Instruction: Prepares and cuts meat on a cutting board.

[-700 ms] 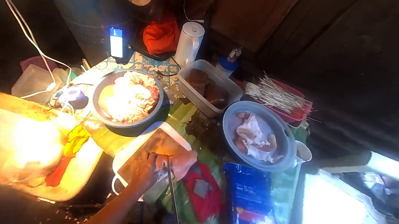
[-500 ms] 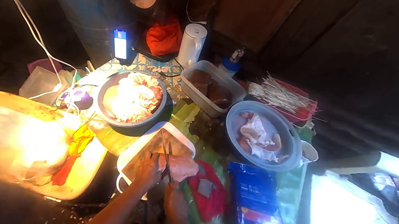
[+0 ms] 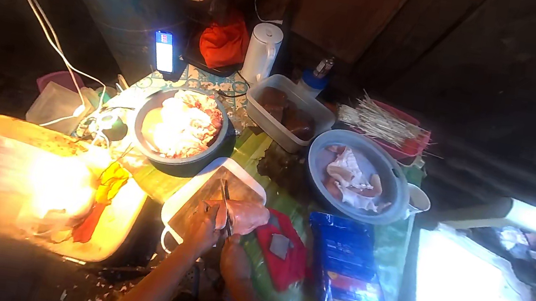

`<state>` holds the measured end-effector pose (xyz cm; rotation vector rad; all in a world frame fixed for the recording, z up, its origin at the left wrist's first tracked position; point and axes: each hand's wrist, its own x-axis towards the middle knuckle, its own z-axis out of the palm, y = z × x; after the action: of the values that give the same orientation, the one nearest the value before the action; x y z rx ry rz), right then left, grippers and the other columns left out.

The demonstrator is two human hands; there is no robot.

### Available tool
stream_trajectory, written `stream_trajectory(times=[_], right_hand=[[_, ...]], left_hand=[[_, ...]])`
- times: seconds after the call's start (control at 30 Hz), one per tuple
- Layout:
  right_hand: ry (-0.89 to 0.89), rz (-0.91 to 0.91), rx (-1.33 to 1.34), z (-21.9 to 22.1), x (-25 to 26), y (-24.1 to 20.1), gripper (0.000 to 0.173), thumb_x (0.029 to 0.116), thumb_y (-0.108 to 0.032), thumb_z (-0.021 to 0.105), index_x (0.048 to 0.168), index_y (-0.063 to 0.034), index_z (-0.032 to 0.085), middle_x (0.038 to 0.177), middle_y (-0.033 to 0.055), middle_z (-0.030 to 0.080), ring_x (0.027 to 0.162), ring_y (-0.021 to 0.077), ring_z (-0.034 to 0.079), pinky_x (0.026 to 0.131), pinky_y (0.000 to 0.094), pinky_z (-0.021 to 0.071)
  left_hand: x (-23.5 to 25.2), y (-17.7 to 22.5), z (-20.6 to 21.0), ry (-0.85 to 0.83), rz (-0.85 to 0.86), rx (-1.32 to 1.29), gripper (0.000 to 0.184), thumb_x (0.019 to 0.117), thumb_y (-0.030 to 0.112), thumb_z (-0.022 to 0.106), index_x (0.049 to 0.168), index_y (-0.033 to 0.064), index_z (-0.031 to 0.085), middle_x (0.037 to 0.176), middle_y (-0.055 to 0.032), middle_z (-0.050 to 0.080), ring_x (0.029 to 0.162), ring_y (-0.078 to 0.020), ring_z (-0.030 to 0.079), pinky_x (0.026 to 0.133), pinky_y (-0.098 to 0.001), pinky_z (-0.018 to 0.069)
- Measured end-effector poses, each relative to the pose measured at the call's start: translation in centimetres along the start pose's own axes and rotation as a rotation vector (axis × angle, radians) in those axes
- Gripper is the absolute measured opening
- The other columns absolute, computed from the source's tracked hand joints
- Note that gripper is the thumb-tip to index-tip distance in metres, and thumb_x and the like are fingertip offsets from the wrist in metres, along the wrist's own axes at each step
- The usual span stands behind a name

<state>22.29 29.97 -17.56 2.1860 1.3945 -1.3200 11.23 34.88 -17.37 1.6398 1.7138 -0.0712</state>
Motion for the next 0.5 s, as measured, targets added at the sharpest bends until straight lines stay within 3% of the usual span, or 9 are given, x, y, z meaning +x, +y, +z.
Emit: stream_trajectory(times=[0.13,0.27,0.37,0.47,0.5], right_hand=[[-0.015,-0.035,-0.021,-0.7,1.6,-0.9,0.043,0.1122,-0.023,0.031,0.148,-0.0038,0.044,0.136,0.0204,0.063,0.125,0.0353,0.065,0.101,0.0534,0.0533],[-0.052,0.003,-0.029,1.4,-0.6,2.1,0.049,0.1134,-0.031,0.03,0.154,-0.0045,0.034,0.129,0.0226,0.066,0.12,0.0374,0.067,0.099,0.0541,0.0542],[-0.052,0.024,-0.092,1.9,-1.6,2.6,0.049,0.1137,-0.029,0.03,0.156,-0.0052,0.03,0.126,0.0228,0.067,0.117,0.0373,0.069,0.097,0.0528,0.0557],[-0.044,0.04,-0.097,2.2,-1.6,2.6,0.047,0.1137,-0.031,0.03,0.154,-0.0065,0.033,0.125,0.0216,0.068,0.116,0.037,0.069,0.096,0.0525,0.0566],[-0.04,0.04,-0.093,2.3,-1.5,2.8,0.046,0.1136,-0.031,0.03,0.152,-0.0069,0.035,0.124,0.0211,0.068,0.116,0.0368,0.07,0.095,0.0527,0.0569]], left_hand=[[-0.1,-0.5,0.6,0.005,-0.005,-0.041,0.068,0.0924,0.016,0.069,0.156,0.011,0.044,0.149,-0.0242,0.046,0.126,-0.0371,0.058,0.105,-0.0483,0.0502],[0.9,-1.8,-0.9,0.01,-0.059,-0.099,0.068,0.0885,0.018,0.075,0.152,0.0167,0.05,0.148,-0.025,0.045,0.121,-0.0394,0.06,0.098,-0.0534,0.0536],[2.0,-1.3,-3.2,-0.114,-0.092,-0.035,0.075,0.0777,0.041,0.089,0.142,0.0167,0.059,0.149,-0.0263,0.042,0.125,-0.0435,0.055,0.099,-0.057,0.0518],[3.9,-0.1,-4.1,-0.162,-0.156,0.005,0.074,0.0749,0.059,0.086,0.126,0.009,0.067,0.154,-0.023,0.039,0.131,-0.0437,0.05,0.101,-0.0591,0.05],[4.5,0.2,-3.7,-0.164,-0.168,0.001,0.079,0.0748,0.056,0.086,0.13,0.004,0.064,0.153,-0.0247,0.04,0.128,-0.0433,0.054,0.1,-0.0589,0.0515]])
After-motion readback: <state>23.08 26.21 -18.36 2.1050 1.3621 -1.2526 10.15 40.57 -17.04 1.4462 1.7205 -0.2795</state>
